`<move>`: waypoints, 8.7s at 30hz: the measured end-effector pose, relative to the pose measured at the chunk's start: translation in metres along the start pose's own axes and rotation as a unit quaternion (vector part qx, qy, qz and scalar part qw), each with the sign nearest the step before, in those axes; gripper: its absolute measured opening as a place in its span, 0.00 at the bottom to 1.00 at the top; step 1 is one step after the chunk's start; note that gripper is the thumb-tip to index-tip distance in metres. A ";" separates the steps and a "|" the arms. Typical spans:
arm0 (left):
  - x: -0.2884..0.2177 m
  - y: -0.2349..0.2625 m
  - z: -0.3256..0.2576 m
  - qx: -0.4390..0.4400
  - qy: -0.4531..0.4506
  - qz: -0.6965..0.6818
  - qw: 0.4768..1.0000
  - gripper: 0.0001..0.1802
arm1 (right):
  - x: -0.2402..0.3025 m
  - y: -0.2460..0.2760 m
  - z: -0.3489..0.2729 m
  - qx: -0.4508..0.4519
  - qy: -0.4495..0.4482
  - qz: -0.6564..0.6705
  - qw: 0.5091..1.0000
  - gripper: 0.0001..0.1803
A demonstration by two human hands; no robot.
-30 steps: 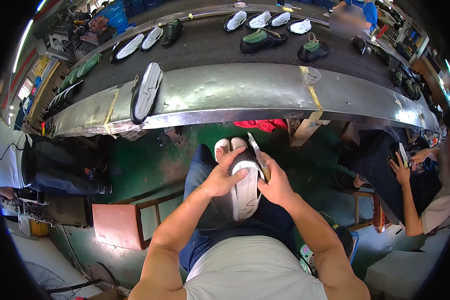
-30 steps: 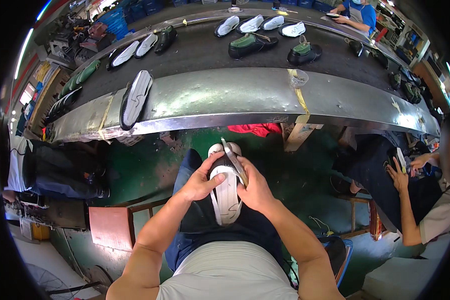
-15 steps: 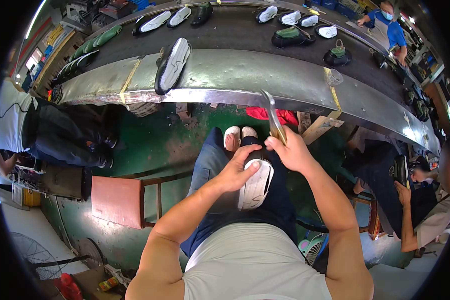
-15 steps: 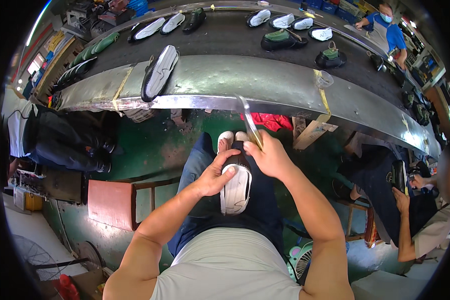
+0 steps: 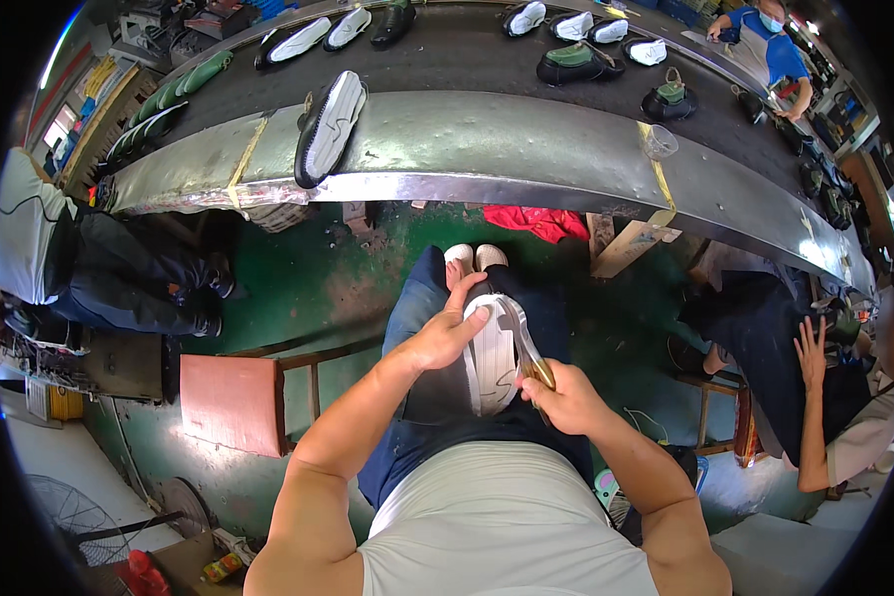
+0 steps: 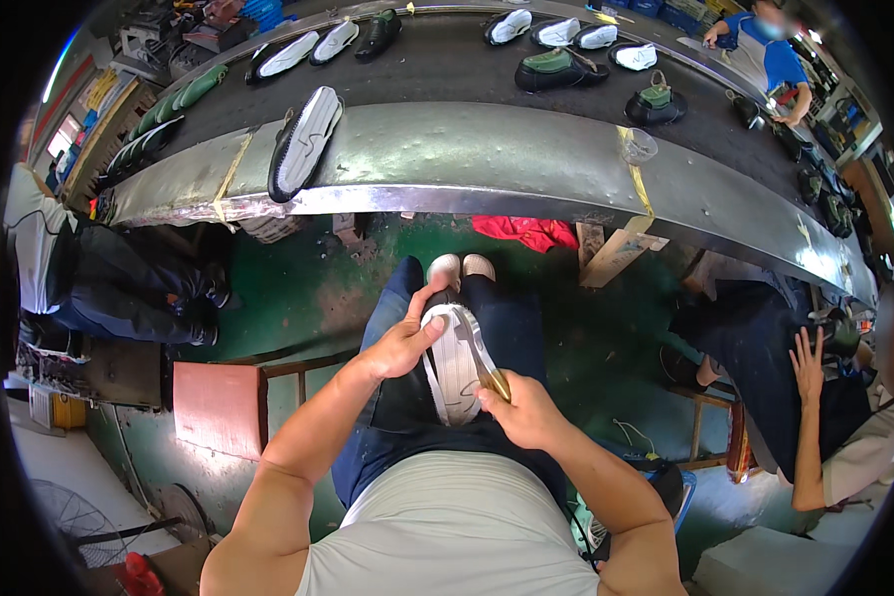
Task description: Trim and finish shoe soles using a specialized hand tool on a manufacturing line.
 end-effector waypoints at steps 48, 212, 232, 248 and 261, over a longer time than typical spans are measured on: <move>0.020 0.017 0.006 -0.145 0.057 -0.089 0.984 0.30 | -0.030 0.004 0.086 -0.066 0.158 -0.313 0.934 0.12; -0.122 -0.030 -0.030 -0.061 0.097 0.289 0.950 0.44 | -0.130 -0.017 -0.063 -0.262 0.009 0.220 0.940 0.22; 0.021 -0.062 -0.025 -0.189 0.116 0.263 0.939 0.19 | -0.052 0.037 -0.034 0.074 -0.036 -0.094 0.992 0.29; 0.019 -0.072 -0.021 -0.216 0.057 0.327 0.918 0.12 | -0.037 0.031 -0.008 0.039 0.005 -0.111 0.993 0.09; 0.082 -0.076 -0.011 -0.063 0.184 -0.365 0.910 0.33 | -0.018 0.046 0.031 0.154 -0.051 -0.269 0.950 0.13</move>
Point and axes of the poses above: each hand's wrist, its own z-axis towards the middle knuckle, its own y-axis out of the back of the hand, x = y × z, the point moved 1 cm from there along z, towards the middle knuckle, and after that the axes turned 8 degrees about y, right-handed, at the moved point
